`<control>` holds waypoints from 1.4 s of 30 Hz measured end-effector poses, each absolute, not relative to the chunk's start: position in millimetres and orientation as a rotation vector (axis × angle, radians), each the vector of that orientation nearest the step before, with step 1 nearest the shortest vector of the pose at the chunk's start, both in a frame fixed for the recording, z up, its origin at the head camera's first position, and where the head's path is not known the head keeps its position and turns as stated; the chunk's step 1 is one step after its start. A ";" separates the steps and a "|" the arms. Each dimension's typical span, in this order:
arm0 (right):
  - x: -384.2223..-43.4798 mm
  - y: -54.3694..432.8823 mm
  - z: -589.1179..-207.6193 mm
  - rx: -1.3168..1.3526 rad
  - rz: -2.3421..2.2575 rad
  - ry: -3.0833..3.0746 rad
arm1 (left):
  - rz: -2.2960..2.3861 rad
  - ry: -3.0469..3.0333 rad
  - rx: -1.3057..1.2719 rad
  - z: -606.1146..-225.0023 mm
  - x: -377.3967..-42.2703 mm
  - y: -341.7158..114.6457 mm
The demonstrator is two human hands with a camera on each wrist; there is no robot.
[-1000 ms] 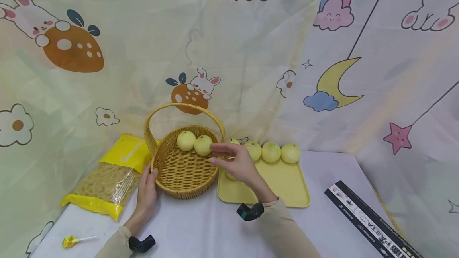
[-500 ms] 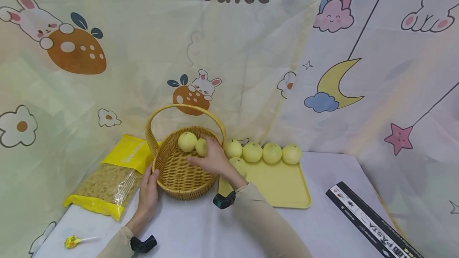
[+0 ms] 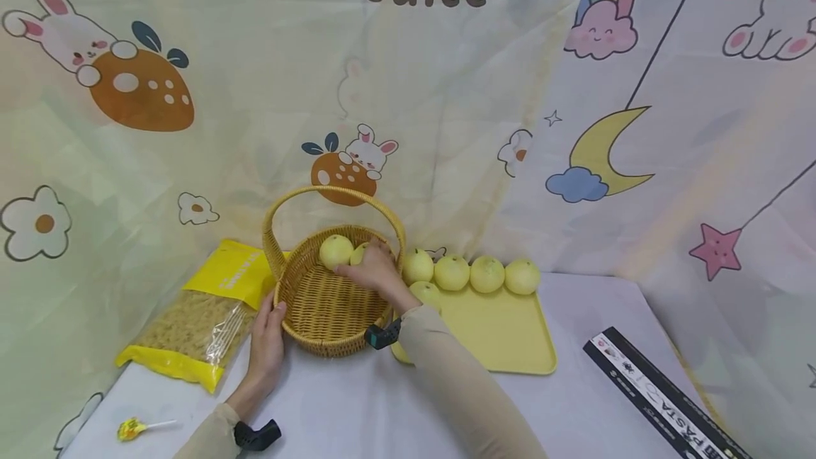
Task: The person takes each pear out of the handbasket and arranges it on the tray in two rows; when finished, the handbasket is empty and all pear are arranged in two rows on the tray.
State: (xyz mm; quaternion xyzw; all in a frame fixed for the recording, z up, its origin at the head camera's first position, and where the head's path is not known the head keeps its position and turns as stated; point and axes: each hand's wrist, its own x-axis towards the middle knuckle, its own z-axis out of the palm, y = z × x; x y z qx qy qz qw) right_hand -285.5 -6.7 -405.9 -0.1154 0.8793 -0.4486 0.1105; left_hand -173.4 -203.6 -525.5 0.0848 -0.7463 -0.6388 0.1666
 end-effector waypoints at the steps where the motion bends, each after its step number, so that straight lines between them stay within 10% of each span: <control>1: -286.4 -7.1 -406.8 -0.335 -1.313 2.581 | -1.818 -2.124 0.240 -525.6 -173.3 -203.5; 42: -311.3 -35.6 -427.5 -0.210 -1.108 2.814 | -1.798 -2.147 0.263 -524.3 -173.5 -202.0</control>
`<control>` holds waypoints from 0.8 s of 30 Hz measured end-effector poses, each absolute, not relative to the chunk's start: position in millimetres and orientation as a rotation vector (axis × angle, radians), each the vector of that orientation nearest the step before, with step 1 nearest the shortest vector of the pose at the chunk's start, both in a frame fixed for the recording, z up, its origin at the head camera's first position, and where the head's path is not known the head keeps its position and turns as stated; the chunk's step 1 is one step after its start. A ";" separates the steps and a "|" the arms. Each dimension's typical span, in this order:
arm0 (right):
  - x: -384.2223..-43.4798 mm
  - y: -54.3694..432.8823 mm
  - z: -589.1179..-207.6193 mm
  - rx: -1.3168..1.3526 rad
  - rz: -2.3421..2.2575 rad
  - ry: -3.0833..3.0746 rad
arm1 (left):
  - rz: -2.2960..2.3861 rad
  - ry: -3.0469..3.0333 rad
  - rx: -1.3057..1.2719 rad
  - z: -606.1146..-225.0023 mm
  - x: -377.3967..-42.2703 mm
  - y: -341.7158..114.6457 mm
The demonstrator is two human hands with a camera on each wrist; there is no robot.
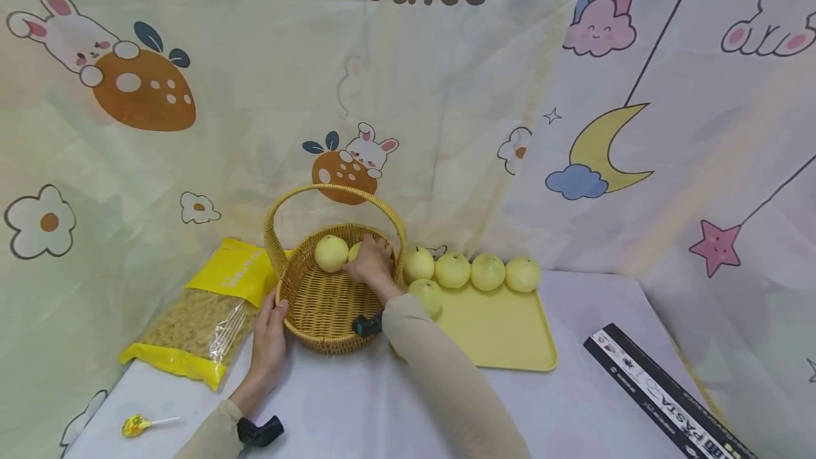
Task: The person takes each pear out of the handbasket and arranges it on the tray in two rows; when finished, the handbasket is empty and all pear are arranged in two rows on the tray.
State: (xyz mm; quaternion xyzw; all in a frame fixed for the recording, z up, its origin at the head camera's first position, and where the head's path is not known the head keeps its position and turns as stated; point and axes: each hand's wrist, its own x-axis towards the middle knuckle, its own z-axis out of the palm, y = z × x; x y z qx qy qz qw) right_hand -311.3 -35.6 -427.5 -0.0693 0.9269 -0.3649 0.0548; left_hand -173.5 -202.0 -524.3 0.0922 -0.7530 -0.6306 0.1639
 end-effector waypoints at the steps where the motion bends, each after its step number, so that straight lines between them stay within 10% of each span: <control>1: -311.1 -36.2 -427.6 -0.204 -1.109 2.817 | -1.797 -2.147 0.264 -524.4 -173.6 -202.0; 24: -315.8 -34.5 -430.4 -0.252 -1.038 2.845 | -1.827 -2.125 0.260 -526.3 -174.9 -204.0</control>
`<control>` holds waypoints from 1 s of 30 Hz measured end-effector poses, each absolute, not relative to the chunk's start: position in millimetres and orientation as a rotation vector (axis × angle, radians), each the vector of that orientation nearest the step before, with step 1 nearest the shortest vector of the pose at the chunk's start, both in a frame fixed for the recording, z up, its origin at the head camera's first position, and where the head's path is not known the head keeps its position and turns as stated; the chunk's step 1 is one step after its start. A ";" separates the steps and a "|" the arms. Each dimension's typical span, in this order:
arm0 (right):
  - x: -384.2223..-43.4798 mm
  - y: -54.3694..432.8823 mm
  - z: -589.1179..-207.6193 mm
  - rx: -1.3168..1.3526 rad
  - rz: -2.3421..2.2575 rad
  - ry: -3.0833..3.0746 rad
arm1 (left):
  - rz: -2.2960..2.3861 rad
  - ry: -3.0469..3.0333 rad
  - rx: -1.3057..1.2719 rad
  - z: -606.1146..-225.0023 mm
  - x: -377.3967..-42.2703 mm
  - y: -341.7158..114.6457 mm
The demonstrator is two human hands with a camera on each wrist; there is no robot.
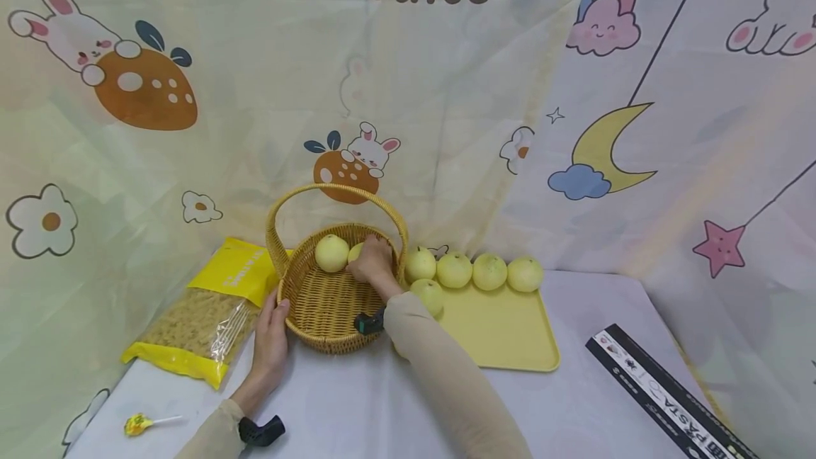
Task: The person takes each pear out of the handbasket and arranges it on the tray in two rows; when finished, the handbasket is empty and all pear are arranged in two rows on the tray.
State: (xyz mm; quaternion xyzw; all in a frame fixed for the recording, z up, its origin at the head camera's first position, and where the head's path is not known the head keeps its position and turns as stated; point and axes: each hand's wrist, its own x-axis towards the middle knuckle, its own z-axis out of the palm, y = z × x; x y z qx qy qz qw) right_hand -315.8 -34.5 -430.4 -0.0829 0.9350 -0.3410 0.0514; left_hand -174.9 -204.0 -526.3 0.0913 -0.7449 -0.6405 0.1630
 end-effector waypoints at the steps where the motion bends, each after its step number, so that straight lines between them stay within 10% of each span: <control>1: -316.1 -34.1 -430.4 -0.247 -1.039 2.844 | -1.828 -2.124 0.260 -526.3 -175.1 -204.0; 30: -299.9 -21.6 -424.9 -0.152 -1.472 2.650 | -1.821 -2.131 0.252 -526.7 -174.3 -203.8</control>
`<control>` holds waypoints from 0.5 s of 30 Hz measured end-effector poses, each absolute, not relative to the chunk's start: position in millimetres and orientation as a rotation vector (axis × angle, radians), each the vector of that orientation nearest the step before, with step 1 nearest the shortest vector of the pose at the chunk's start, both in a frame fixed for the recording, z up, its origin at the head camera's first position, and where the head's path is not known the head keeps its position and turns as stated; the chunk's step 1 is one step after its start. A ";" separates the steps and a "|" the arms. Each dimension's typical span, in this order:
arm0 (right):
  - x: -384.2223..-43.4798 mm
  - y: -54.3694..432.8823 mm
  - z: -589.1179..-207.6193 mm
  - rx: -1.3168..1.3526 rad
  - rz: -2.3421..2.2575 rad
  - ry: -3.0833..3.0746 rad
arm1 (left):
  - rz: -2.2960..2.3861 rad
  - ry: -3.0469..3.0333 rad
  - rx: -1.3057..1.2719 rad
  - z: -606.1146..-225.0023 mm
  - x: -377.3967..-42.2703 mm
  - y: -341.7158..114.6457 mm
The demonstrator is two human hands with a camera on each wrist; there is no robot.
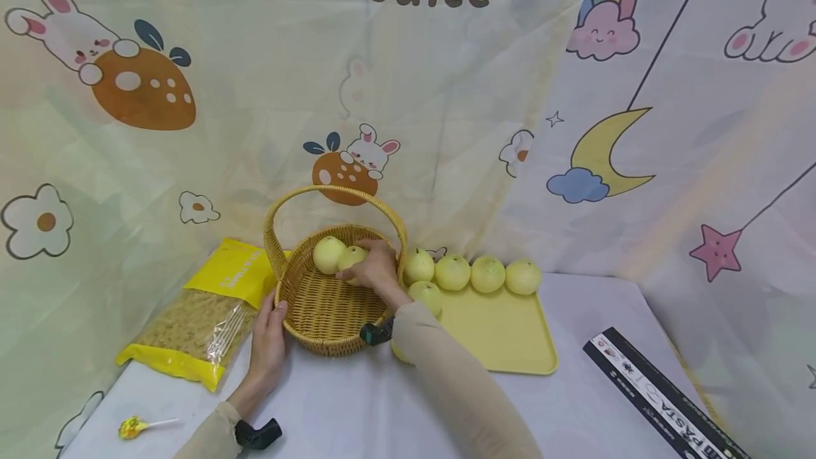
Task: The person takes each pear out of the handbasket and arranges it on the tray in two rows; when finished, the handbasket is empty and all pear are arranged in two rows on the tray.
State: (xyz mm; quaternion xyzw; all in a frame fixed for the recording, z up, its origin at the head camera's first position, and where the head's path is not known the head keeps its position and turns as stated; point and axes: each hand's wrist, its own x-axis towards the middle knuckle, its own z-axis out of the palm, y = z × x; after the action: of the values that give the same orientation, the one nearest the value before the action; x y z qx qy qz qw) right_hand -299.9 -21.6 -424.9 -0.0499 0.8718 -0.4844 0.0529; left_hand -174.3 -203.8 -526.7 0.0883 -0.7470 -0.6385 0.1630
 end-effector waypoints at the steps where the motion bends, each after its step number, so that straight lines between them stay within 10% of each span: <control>1: -299.3 -21.0 -424.3 -0.157 -1.476 2.648 | -1.823 -2.127 0.247 -526.7 -174.4 -203.7; 15: -274.5 -15.2 -407.5 -0.452 -1.512 2.596 | -1.823 -2.140 0.256 -524.9 -173.7 -202.6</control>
State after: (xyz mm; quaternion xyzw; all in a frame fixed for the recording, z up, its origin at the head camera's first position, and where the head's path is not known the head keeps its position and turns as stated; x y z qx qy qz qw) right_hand -274.5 -15.2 -407.5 -0.1484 0.8533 -0.4972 0.0518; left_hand -173.7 -202.6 -524.9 0.0895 -0.7485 -0.6377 0.1585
